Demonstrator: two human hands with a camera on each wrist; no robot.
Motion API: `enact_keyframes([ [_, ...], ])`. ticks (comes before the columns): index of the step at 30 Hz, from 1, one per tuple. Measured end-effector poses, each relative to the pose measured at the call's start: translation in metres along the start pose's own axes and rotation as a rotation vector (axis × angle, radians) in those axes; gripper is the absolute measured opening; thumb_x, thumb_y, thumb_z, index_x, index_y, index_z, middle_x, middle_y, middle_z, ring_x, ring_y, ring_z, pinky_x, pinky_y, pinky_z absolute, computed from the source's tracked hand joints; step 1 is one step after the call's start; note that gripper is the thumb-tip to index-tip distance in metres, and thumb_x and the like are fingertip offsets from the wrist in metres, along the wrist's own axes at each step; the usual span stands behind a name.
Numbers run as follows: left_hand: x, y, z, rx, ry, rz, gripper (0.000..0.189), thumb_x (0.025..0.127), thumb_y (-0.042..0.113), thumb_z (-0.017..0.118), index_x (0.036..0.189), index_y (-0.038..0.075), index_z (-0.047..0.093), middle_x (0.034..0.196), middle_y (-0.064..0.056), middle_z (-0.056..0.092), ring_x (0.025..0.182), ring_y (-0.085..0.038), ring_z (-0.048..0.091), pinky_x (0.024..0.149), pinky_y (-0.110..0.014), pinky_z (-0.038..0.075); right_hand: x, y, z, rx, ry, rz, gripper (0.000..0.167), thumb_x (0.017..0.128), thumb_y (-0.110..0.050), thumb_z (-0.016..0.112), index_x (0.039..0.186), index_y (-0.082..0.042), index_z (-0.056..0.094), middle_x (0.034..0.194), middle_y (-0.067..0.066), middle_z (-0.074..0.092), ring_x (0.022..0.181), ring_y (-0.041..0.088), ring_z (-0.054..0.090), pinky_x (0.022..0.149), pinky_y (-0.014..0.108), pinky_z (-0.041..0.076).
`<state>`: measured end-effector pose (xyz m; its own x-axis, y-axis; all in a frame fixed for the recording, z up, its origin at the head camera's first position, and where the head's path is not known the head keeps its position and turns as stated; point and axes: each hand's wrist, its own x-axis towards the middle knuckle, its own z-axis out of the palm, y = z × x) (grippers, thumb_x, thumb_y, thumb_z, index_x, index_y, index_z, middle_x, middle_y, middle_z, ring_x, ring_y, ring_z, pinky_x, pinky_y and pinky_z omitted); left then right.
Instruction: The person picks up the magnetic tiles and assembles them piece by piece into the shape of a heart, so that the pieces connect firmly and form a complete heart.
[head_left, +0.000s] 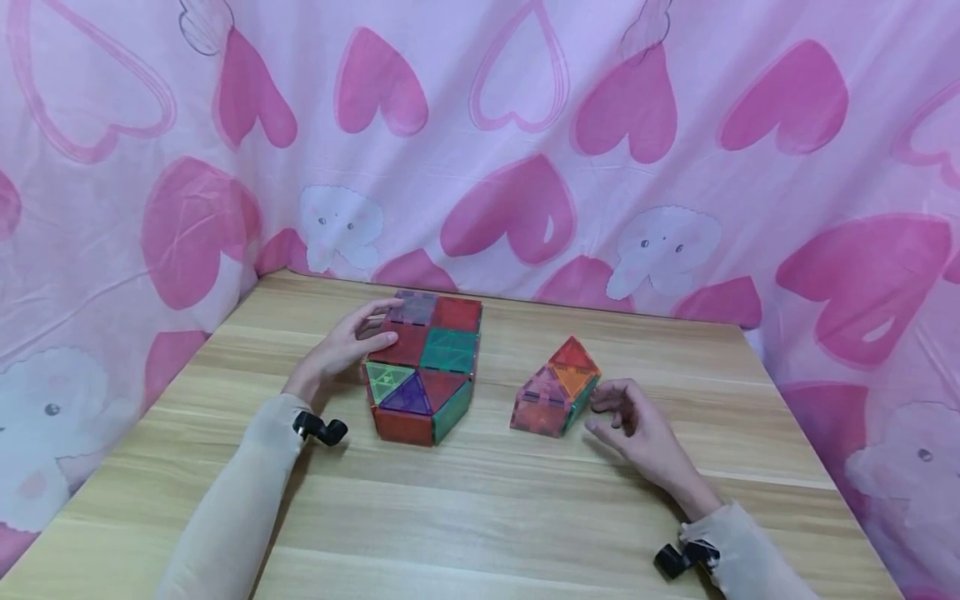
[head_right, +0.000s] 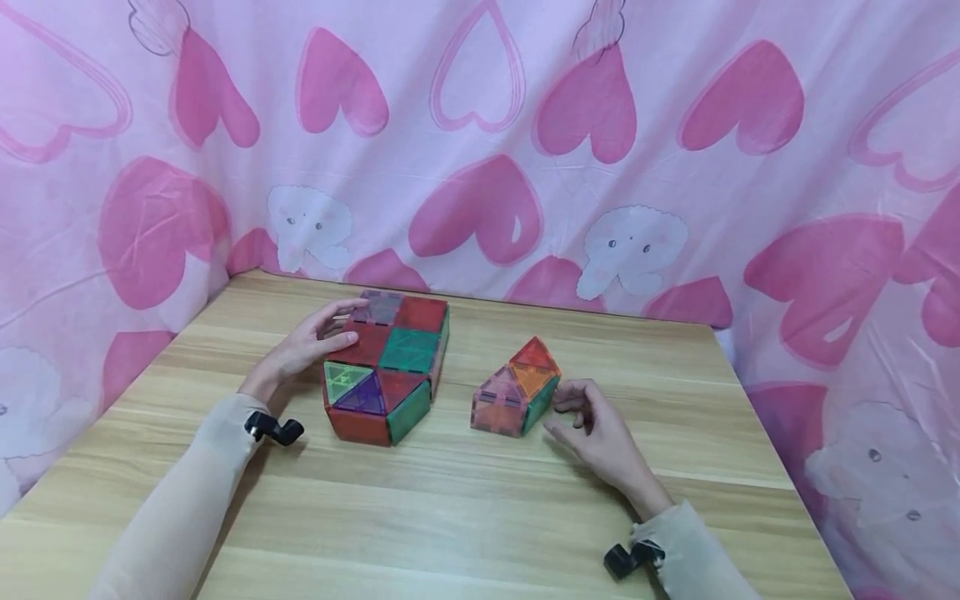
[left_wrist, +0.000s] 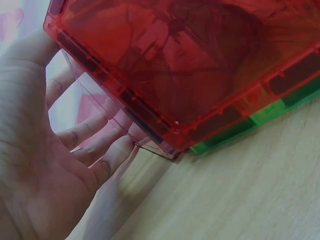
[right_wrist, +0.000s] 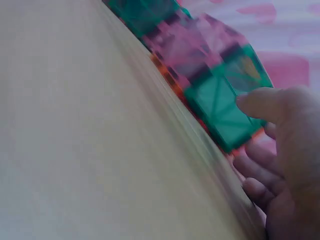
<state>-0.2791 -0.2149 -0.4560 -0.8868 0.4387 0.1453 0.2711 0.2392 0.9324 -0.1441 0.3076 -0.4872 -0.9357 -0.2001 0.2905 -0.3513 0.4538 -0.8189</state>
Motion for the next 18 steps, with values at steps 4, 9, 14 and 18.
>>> enact_keyframes([
  [4, -0.001, -0.001, 0.001, 0.001, 0.013, 0.001, 0.064, 0.111, 0.024, 0.069, 0.170, 0.026, 0.045, 0.175, -0.011, 0.042, 0.164, -0.043, 0.033, 0.128, -0.074, 0.029, 0.003, -0.005, 0.012, -0.057, 0.023, 0.022, 0.063, 0.094, -0.017, 0.093, 0.143, -0.008, 0.054, 0.128, 0.013, 0.072, 0.109, 0.025, 0.068, 0.077, 0.023, 0.049],
  [9, -0.003, -0.004, 0.000, 0.005, 0.017, 0.007, 0.064, 0.111, 0.022, 0.068, 0.171, 0.023, 0.044, 0.176, -0.011, 0.040, 0.164, -0.044, 0.032, 0.128, -0.073, 0.029, 0.014, -0.009, 0.027, -0.084, 0.038, 0.043, 0.067, 0.094, -0.020, 0.094, 0.146, -0.011, 0.053, 0.133, 0.010, 0.071, 0.118, 0.027, 0.070, 0.079, 0.023, 0.048],
  [14, -0.002, -0.003, 0.002, 0.016, 0.019, 0.024, 0.064, 0.111, 0.023, 0.068, 0.171, 0.023, 0.044, 0.178, -0.009, 0.036, 0.165, -0.045, 0.029, 0.128, -0.075, 0.027, 0.031, -0.010, 0.037, -0.094, -0.009, 0.014, 0.079, 0.095, -0.028, 0.093, 0.160, -0.020, 0.049, 0.145, 0.006, 0.069, 0.128, 0.026, 0.069, 0.097, 0.034, 0.055],
  [18, 0.001, -0.001, 0.008, 0.009, 0.009, 0.030, 0.063, 0.111, 0.021, 0.067, 0.170, 0.023, 0.045, 0.178, -0.008, 0.037, 0.165, -0.045, 0.029, 0.128, -0.075, 0.027, 0.046, -0.010, 0.045, -0.067, -0.059, -0.016, 0.087, 0.096, -0.033, 0.092, 0.168, -0.026, 0.043, 0.154, 0.005, 0.064, 0.134, 0.027, 0.067, 0.114, 0.053, 0.052],
])
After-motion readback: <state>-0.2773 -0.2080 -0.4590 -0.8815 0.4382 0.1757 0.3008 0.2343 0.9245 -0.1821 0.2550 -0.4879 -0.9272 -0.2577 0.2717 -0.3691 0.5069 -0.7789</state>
